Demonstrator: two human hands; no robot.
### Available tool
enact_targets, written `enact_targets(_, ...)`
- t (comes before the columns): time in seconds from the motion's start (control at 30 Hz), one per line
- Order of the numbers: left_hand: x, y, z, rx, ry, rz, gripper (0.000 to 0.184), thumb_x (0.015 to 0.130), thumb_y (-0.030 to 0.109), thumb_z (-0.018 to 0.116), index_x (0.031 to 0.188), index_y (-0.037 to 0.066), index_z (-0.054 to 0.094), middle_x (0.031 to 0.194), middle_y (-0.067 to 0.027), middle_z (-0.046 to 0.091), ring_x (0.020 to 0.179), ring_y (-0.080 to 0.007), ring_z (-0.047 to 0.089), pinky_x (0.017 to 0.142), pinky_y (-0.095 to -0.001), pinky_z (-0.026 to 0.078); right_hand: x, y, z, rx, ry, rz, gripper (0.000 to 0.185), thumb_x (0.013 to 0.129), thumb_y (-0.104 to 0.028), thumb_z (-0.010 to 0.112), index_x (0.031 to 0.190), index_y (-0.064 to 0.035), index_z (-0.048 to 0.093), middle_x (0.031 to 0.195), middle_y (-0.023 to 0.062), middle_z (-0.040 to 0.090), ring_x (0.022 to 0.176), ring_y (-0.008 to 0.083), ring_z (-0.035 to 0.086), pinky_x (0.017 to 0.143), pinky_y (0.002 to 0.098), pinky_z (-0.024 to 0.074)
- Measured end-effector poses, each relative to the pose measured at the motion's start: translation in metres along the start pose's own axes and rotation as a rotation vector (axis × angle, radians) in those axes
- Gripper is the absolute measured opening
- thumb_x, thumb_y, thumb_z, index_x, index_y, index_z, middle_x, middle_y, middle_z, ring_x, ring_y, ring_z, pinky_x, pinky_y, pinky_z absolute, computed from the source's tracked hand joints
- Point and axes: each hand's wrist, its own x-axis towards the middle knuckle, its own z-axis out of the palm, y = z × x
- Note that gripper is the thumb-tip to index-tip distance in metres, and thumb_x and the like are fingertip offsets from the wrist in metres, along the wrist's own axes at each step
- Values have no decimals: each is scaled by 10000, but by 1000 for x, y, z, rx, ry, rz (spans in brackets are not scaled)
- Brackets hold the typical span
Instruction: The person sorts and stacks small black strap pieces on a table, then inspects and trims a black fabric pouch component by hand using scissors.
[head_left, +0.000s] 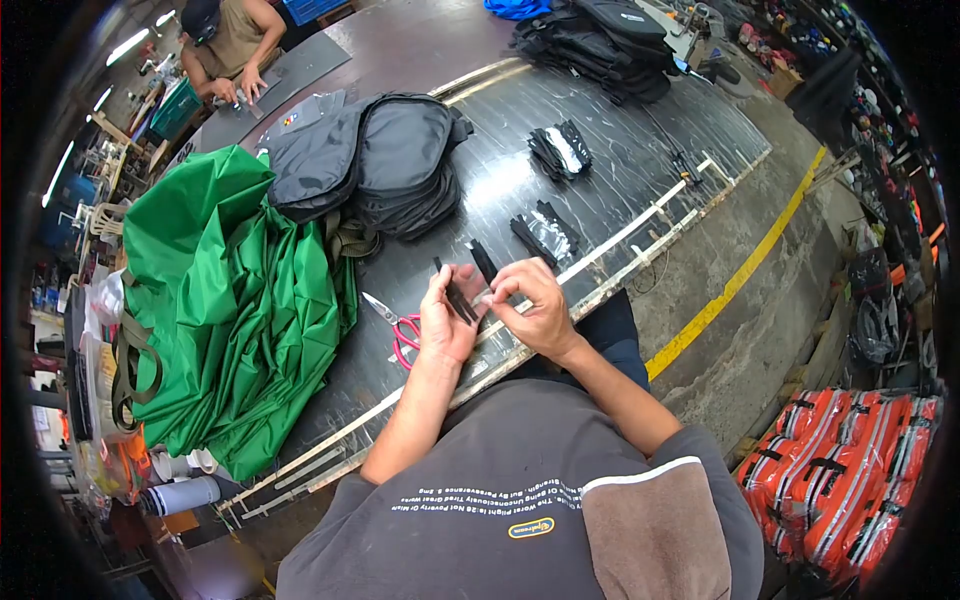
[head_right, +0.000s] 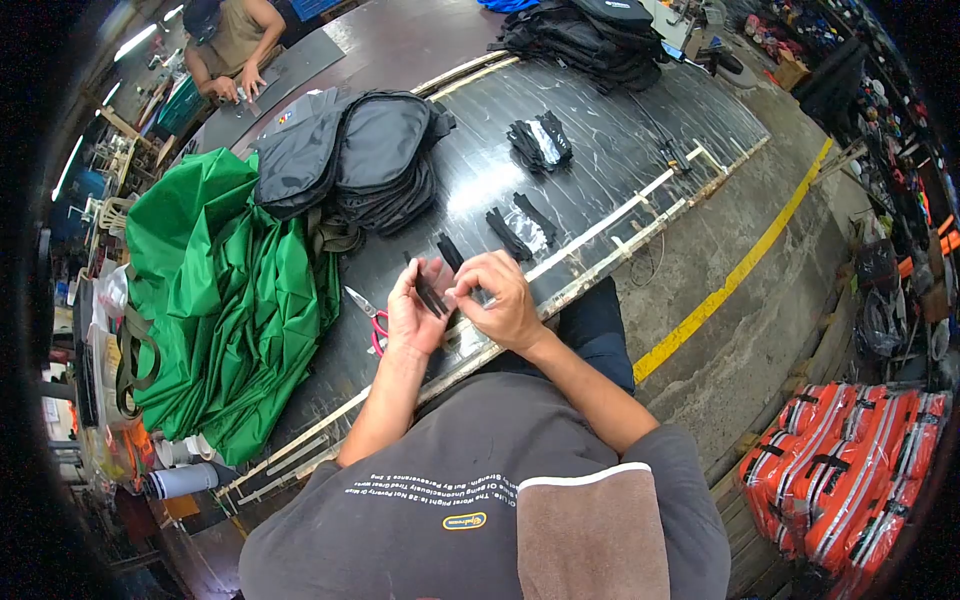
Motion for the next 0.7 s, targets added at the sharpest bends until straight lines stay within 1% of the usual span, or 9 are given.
enact_targets(0.07, -2, 6, 1, 7, -29, 22, 98, 1032, 281, 751, 1100, 217, 719, 1192, -19, 772, 1180, -247, 692, 953, -471, 567, -1, 0, -1, 29, -54, 61, 216, 837, -76, 867, 988, -76, 713, 1063, 90, 699, 961, 261, 670, 905, 388, 512)
enact_targets(0.2, -6, 1, 3, 26, -136, 75, 118, 1019, 206, 770, 1114, 211, 700, 1186, -3, 770, 1173, -219, 694, 994, -488, 563, 7, -7, 10, 22, 15, 320, 248, 875, -152, 855, 1063, -56, 725, 1016, 79, 698, 904, 257, 668, 809, 378, 544)
enact_targets(0.27, -7, -6, 3, 50, -166, 97, 130, 1020, 182, 766, 1121, 207, 689, 1182, 0, 770, 1159, -206, 697, 1009, -492, 561, 4, -2, 15, 56, 33, 325, 230, 876, -146, 855, 1033, -46, 720, 987, 70, 695, 861, 233, 669, 764, 365, 543)
enact_targets(0.33, -11, -5, 6, 56, -165, 75, 124, 1021, 202, 768, 1108, 204, 679, 1179, -2, 769, 1142, -200, 697, 1007, -481, 557, 3, 3, 15, 91, 39, 312, 199, 881, -121, 842, 1014, -44, 716, 969, 69, 699, 846, 232, 670, 768, 359, 543)
enact_targets(0.43, -9, -3, 4, -7, -156, -5, 111, 1018, 263, 776, 1077, 212, 697, 1177, 7, 767, 1161, -200, 692, 1014, -475, 543, -2, 13, 17, 47, 48, 126, 149, 886, -65, 812, 989, -39, 708, 953, 64, 717, 829, 215, 672, 766, 343, 544)
enact_targets(0.5, 2, 3, -7, -122, -191, -98, 132, 1023, 303, 769, 1101, 219, 705, 1165, 13, 764, 1158, -212, 691, 1019, -481, 539, -7, 7, 15, 182, 29, 106, 141, 888, -39, 804, 991, -42, 708, 954, 65, 725, 825, 201, 674, 755, 327, 540)
enact_targets(0.57, 7, 7, -11, -112, -42, -16, 179, 1030, 350, 751, 1139, 214, 711, 1192, -1, 756, 1173, -240, 684, 1028, -490, 527, -8, -3, 8, 365, -1, 94, 129, 929, -34, 797, 1014, -43, 701, 955, 42, 733, 820, 143, 665, 731, 290, 529)
enact_targets(0.63, 7, 17, -12, -71, 29, 32, 220, 1040, 325, 733, 1219, 200, 702, 1252, -28, 749, 1235, -260, 661, 1073, -522, 503, 2, -5, -9, 368, 27, 247, 127, 958, -53, 793, 1042, -37, 700, 948, 26, 731, 818, 106, 654, 725, 271, 527)
enact_targets(0.7, 13, 22, -25, -68, -30, 39, 273, 1083, 320, 645, 1313, 177, 682, 1308, -49, 726, 1286, -286, 637, 1103, -555, 498, 17, 13, -24, 331, 103, 361, 130, 985, -76, 785, 1070, -29, 699, 938, 10, 729, 808, 71, 639, 723, 253, 528)
